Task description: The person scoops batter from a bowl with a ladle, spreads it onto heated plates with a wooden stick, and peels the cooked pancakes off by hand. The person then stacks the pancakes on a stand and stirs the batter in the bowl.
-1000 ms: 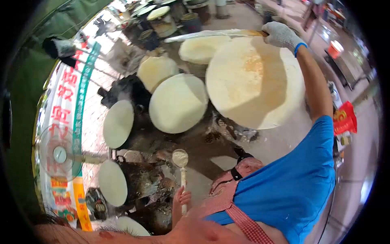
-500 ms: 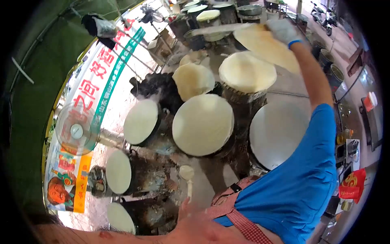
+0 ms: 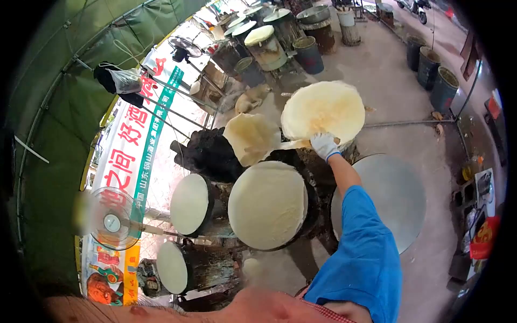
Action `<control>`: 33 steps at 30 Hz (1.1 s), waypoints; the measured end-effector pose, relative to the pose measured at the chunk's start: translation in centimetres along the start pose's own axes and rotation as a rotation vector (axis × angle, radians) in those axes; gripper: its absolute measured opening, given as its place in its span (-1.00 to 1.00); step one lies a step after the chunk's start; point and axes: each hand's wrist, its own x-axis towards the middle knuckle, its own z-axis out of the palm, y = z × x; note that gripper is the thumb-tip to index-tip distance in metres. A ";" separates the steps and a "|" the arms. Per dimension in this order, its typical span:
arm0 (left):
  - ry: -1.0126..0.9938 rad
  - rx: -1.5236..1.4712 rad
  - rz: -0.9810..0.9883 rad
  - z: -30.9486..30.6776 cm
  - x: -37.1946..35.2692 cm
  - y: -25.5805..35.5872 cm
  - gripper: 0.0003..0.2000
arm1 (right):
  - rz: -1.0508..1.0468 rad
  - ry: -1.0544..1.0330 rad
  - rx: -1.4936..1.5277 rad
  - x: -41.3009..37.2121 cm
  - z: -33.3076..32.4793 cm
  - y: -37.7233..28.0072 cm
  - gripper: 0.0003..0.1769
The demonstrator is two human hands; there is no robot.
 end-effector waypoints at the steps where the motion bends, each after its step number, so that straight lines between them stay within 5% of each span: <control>1: 0.011 0.004 0.013 0.4 -0.4 -0.2 -0.58 | 0.000 -0.013 0.013 0.3 -0.9 -0.3 -0.79; 6: 0.093 0.137 0.108 3.9 -2.5 -2.9 -0.59 | 0.085 -0.100 0.098 2.6 0.4 -1.6 -0.77; 7: 0.151 0.232 0.151 5.1 -3.1 -3.5 -0.59 | 0.031 0.068 0.385 1.5 -2.5 -2.4 -0.66; 9: 0.208 0.176 0.147 6.6 -4.0 -2.9 -0.60 | 0.157 -0.140 0.724 -0.5 -5.7 -4.4 -0.46; 10: 0.191 -0.126 0.105 5.3 -3.5 -1.0 -0.62 | 0.181 -0.306 0.721 -2.2 -10.9 -5.9 -0.42; 14: 0.168 -0.142 0.087 9.3 -2.3 4.6 -0.65 | 0.352 -0.379 1.207 -13.6 -9.8 -8.1 -0.56; 16: 0.208 0.265 0.304 11.3 0.0 7.6 -0.76 | 0.484 -0.476 1.306 -19.3 -12.7 -10.3 -0.59; 18: 0.115 0.559 0.538 13.2 3.2 10.2 -0.87 | 0.475 -0.343 1.343 -23.9 -13.4 -13.2 -0.52; 20: 0.035 0.644 0.524 15.3 6.8 12.5 -0.72 | 0.505 -0.361 1.412 -26.1 -14.8 -15.7 -0.50; 25: 0.159 0.609 0.658 16.1 11.1 12.1 -0.71 | 0.532 -0.542 1.210 -27.0 -17.6 -22.2 -0.62; 31: 0.120 0.530 0.661 13.4 9.7 13.6 -0.71 | 0.206 -0.383 0.602 -26.1 -19.1 -23.7 -0.71; 33: 0.119 0.506 0.671 13.4 9.2 13.3 -0.71 | 0.221 -0.378 0.725 -26.0 -18.6 -24.8 -0.70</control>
